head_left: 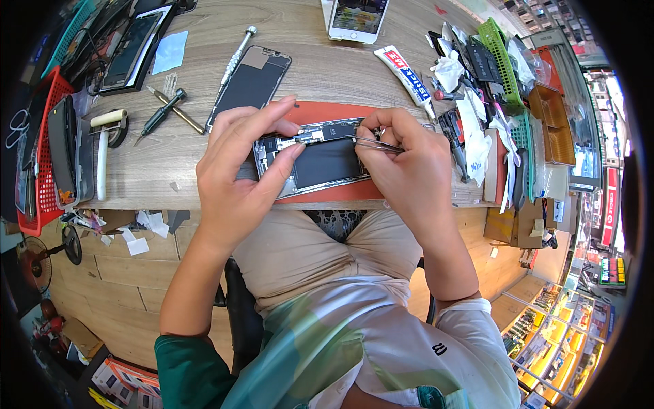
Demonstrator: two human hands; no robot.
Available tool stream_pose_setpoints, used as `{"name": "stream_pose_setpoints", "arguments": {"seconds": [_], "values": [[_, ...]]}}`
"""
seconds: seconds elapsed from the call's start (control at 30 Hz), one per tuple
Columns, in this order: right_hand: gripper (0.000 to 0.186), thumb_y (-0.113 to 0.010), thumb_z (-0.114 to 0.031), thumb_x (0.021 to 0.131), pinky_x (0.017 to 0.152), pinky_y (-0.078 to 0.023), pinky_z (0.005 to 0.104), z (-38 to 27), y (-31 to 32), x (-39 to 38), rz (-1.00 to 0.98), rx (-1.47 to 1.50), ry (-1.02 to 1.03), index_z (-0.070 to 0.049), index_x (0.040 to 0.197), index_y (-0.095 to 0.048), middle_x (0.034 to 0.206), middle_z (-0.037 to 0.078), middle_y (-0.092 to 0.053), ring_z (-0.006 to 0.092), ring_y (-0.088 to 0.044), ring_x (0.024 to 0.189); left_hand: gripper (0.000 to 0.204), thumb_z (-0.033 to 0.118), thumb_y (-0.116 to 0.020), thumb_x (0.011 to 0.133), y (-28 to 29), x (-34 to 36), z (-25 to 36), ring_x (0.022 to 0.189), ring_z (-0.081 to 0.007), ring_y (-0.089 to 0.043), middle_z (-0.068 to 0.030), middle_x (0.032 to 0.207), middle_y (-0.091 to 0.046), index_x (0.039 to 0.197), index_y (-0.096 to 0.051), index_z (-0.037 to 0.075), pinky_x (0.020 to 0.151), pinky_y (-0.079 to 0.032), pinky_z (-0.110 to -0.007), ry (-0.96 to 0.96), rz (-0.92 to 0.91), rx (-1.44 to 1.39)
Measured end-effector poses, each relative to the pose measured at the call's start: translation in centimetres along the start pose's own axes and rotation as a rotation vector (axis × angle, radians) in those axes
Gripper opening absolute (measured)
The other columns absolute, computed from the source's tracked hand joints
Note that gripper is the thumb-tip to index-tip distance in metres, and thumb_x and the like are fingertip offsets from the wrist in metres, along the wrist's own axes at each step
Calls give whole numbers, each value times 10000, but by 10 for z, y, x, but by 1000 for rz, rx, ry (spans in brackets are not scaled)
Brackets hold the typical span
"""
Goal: The person disassembles a smartphone, removes the battery and internal components, and uses tweezers to adjust connectors and parts inside the chassis. They handle the phone and its components throughout the process.
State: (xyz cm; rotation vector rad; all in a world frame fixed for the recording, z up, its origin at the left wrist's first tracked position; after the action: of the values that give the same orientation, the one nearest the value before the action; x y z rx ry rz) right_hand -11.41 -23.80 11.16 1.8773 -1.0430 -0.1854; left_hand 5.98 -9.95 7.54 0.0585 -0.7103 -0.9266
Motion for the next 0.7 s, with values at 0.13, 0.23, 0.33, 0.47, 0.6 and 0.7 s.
{"name": "stream_pose_setpoints", "arguments": {"seconds": [0.13, 0.23, 0.33, 0.47, 0.6, 0.7], "values": [[146, -864, -160, 902, 533, -519, 407, -2, 0, -1, 20, -40, 29, -100, 958, -743, 635, 51, -671, 272, -694, 556, 621, -107, -841, 885, -1, 1, 1, 1138, -210, -724, -129, 1179, -779, 1486, -716, -17, 1049, -565, -355, -11, -7, 9], [154, -861, -190, 912, 541, -540, 404, -7, -1, -3, 48, -98, 81, -109, 962, -740, 656, 54, -703, 274, -719, 575, 616, -108, -838, 885, -1, 1, 2, 1136, -208, -722, -128, 1183, -778, 1483, -720, -16, 1052, -562, -354, 2, -11, 9], [157, -856, -203, 915, 550, -557, 404, -8, -4, -3, 64, -129, 108, -114, 964, -736, 679, 58, -731, 276, -740, 594, 611, -109, -835, 885, 0, 1, 2, 1146, -209, -715, -128, 1178, -780, 1479, -726, -15, 1058, -555, -356, 14, -8, 9], [171, -858, -199, 899, 546, -558, 410, -7, -4, -4, 68, -167, 92, -111, 966, -728, 702, 70, -750, 279, -749, 605, 598, -101, -834, 891, 0, 1, 3, 1165, -216, -699, -129, 1170, -785, 1474, -731, -13, 1068, -543, -361, -3, -14, 10], [246, -879, -245, 856, 559, -568, 428, -8, 7, -3, 142, -209, 40, -90, 990, -742, 736, 102, -768, 302, -761, 630, 586, -92, -835, 897, -1, 1, 2, 1170, -221, -689, -126, 1168, -788, 1468, -733, -12, 1069, -539, -367, 3, -21, 7], [306, -891, -280, 827, 582, -580, 439, 0, 12, -4, 153, -213, 6, -68, 1002, -757, 757, 120, -778, 315, -771, 651, 582, -88, -839, 897, -2, 1, 3, 1170, -222, -685, -123, 1165, -789, 1465, -734, -12, 1066, -539, -369, -5, -20, 13]]}}
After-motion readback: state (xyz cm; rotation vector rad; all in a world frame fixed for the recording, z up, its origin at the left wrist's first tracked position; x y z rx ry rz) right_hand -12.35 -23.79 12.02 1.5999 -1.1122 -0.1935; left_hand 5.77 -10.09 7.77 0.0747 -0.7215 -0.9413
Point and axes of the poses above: each hand's wrist, its own x-axis towards the middle knuckle, its own y-axis out of the back of the hand, z = x × y, the point moved 8 cm from there along x, towards the middle knuckle
